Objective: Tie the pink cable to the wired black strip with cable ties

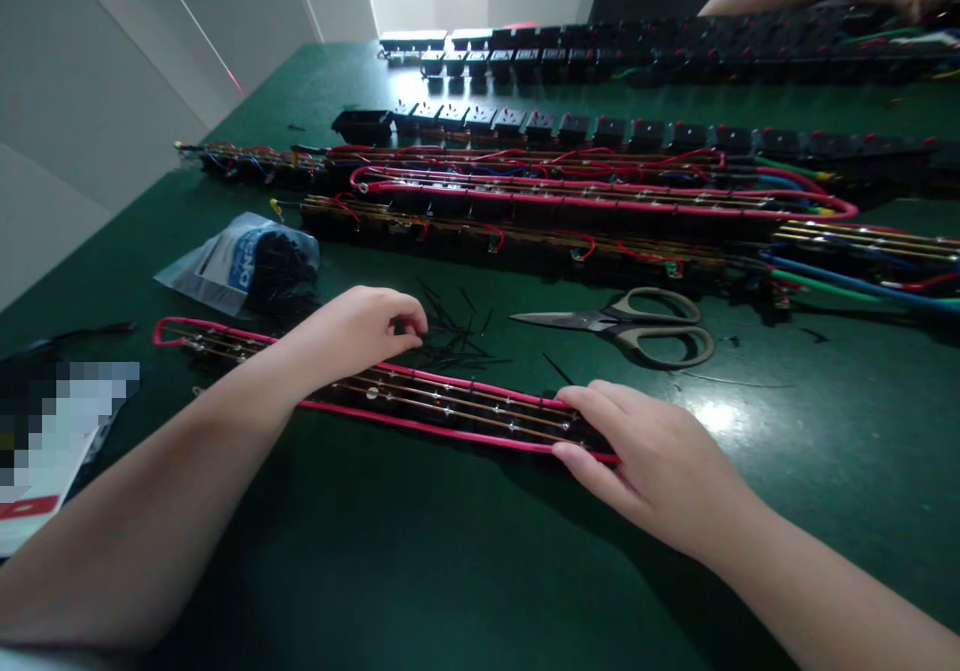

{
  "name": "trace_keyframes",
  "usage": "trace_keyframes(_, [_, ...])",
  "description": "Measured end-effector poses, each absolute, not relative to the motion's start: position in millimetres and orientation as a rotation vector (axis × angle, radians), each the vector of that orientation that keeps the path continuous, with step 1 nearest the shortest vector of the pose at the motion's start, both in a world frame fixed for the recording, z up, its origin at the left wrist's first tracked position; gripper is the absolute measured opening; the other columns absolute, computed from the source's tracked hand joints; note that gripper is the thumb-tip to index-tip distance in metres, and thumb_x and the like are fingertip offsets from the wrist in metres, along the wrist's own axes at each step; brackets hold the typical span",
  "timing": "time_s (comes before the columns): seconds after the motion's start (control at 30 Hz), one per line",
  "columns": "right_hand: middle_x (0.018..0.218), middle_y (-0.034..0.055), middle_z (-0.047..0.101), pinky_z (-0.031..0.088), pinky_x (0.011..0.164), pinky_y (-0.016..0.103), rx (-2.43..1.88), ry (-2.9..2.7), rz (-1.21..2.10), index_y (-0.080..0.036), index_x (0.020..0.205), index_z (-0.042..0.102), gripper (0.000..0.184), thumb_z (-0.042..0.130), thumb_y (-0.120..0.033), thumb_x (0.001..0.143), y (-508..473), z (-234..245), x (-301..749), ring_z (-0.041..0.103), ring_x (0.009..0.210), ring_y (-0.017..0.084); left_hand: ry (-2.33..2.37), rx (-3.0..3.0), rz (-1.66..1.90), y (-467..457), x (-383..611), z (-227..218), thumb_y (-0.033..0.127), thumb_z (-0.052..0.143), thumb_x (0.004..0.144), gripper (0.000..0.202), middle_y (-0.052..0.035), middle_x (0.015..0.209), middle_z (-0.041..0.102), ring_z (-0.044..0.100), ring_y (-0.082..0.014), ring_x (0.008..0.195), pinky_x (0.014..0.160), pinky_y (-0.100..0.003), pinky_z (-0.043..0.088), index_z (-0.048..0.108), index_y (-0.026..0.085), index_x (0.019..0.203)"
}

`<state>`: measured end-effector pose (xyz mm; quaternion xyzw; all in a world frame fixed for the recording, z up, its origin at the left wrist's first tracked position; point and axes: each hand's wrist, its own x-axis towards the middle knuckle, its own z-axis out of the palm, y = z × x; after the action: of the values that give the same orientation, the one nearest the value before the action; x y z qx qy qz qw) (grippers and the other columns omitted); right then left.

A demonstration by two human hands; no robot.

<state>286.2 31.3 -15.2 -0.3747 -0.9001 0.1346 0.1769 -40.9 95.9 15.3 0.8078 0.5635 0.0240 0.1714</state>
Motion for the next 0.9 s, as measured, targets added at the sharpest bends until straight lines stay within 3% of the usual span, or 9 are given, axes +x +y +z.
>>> trace_keyframes(0.3, [0.081,0.007,0.073,0.046,0.052,0.029,-1.035,-2.559,0.337,-0.015,0.108,0.068,0.037,0.046,-0.044,0.11,30.7,-17.0,286.8,0.067,0.064,0.02,1.553,2.414,0.082,92.1,-41.3,9.1,0.027,0.059,0.094,0.017,-0.004,0.096,0.075,0.068,-0.0229,0.089,0.082,-0.034,0.052,0.073,0.022,0.089])
trace_keyframes(0.53, [0.083,0.0069,0.074,0.044,0.053,0.028,-1.037,-2.563,0.338,-0.015,0.112,0.068,0.039,0.044,-0.046,0.111,31.7,-16.9,287.6,0.067,0.065,0.019,1.67,2.463,0.229,85.8,-35.4,15.6,0.02,0.048,0.1,0.018,-0.0092,0.102,0.073,0.067,-0.0276,0.101,0.09,-0.042,0.052,0.066,0.018,0.096])
trace_keyframes(0.6, [0.083,0.0067,0.073,0.043,0.053,0.028,-1.045,-2.561,0.321,-0.015,0.111,0.068,0.038,0.045,-0.046,0.11,31.7,-17.1,286.9,0.066,0.065,0.019,1.655,2.456,0.323,76.0,-25.1,23.1,0.019,0.053,0.1,0.013,-0.0054,0.099,0.073,0.067,-0.0234,0.095,0.085,-0.037,0.053,0.065,0.019,0.096])
trace_keyframes(0.7, [0.084,0.0076,0.073,0.044,0.054,0.029,-1.044,-2.555,0.277,-0.015,0.11,0.068,0.039,0.045,-0.046,0.11,32.2,-17.7,285.5,0.067,0.067,0.02,1.422,2.249,0.714,53.9,-1.7,29.8,0.022,0.067,0.098,0.003,0.0012,0.09,0.071,0.065,-0.0153,0.077,0.066,-0.025,0.05,0.067,0.021,0.096])
trace_keyframes(0.8, [0.09,0.0099,0.074,0.048,0.061,0.033,-1.025,-2.542,0.232,-0.015,0.111,0.067,0.037,0.044,-0.044,0.11,32.3,-17.7,284.5,0.068,0.074,0.022,1.253,2.235,0.847,34.6,19.9,23.6,0.015,0.065,0.099,0.007,0.0021,0.091,0.073,0.069,-0.0132,0.081,0.072,-0.023,0.054,0.068,0.021,0.095])
trace_keyframes(0.9, [0.102,0.0138,0.077,0.053,0.078,0.044,-1.006,-2.512,0.112,-0.016,0.117,0.067,0.031,0.049,-0.039,0.107,29.2,-14.9,282.9,0.07,0.092,0.029,1.185,2.328,0.952,25.7,31.0,8.8,0.015,0.064,0.101,0.009,0.001,0.088,0.075,0.07,-0.0134,0.081,0.074,-0.025,0.055,0.067,0.02,0.094])
